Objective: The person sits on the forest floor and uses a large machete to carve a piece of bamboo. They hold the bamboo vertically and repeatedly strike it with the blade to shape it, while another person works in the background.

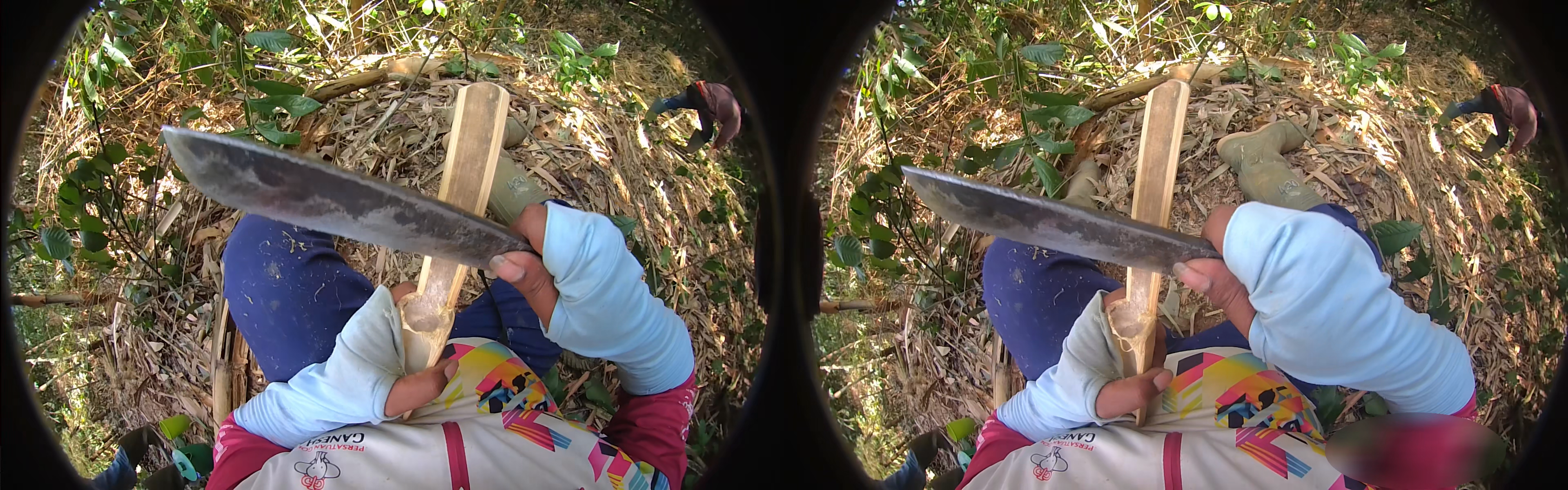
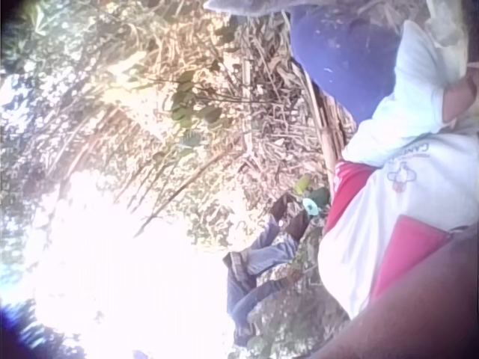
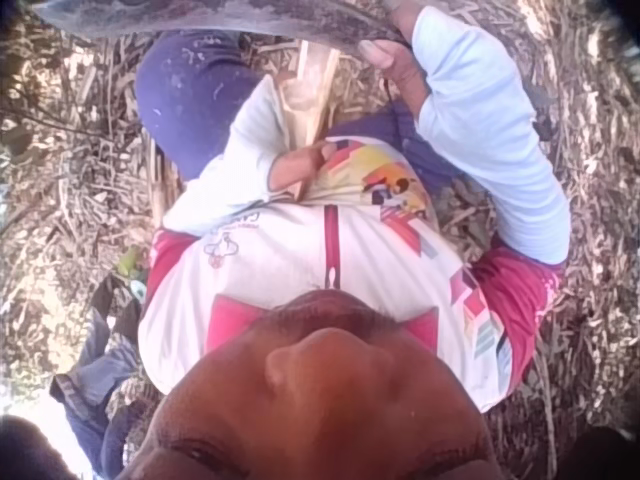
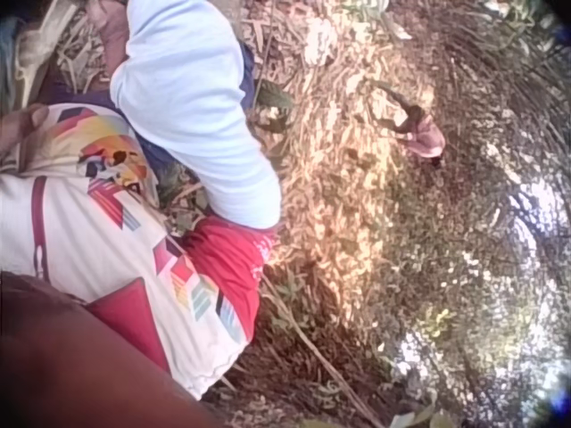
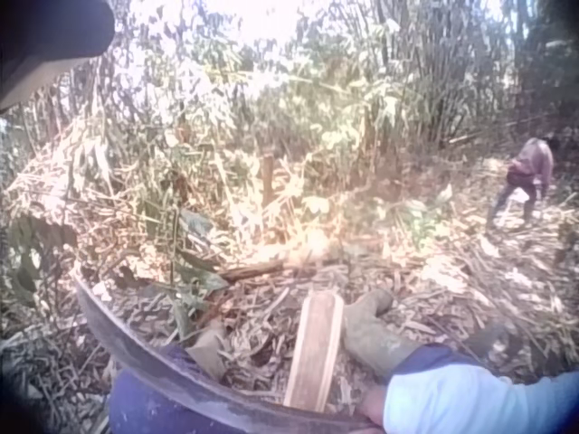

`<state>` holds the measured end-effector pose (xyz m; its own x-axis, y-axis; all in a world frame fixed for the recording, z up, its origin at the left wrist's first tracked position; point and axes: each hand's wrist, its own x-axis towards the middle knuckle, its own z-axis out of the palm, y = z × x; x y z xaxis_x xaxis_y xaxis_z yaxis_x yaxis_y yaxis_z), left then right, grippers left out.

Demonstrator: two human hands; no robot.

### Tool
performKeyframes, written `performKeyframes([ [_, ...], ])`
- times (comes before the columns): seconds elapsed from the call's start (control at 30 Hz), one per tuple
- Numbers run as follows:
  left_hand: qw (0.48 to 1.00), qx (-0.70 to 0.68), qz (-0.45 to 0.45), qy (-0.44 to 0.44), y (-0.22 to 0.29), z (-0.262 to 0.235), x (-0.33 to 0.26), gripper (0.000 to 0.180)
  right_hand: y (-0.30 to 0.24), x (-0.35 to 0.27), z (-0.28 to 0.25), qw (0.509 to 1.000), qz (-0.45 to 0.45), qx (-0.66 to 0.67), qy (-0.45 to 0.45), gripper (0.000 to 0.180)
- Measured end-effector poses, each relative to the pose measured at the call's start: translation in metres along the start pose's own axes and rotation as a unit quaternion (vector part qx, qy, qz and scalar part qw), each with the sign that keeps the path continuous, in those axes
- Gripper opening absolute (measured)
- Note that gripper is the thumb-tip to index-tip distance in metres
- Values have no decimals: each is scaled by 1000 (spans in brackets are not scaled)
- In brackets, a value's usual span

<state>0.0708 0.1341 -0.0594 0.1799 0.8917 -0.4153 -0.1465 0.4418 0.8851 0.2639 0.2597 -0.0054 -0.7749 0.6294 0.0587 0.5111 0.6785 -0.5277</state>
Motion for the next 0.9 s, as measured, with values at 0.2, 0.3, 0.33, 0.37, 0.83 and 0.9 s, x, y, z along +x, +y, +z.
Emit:
performKeyframes([
  [0.2,999,-9,-15,-31,-1,-2,3,59,8,0,2,999,11,-6,43,32],
  [0.3,999,12,-16,-40,-3,-4,3,59,6,-1,0,999,12,5,43,35],
  [0.33,999,25,-7,-37,-5,-4,2,59,5,-1,-1,999,22,15,34,36],
  [0.37,999,8,-6,-31,-5,-3,2,59,5,-1,-1,999,32,25,29,37],
  [0.83,999,-13,-25,-30,-2,0,4,58,3,-10,2,999,14,42,-10,25],
  [0.9,1000,-19,6,-20,-2,2,5,58,0,-11,6,997,29,65,-24,31],
])
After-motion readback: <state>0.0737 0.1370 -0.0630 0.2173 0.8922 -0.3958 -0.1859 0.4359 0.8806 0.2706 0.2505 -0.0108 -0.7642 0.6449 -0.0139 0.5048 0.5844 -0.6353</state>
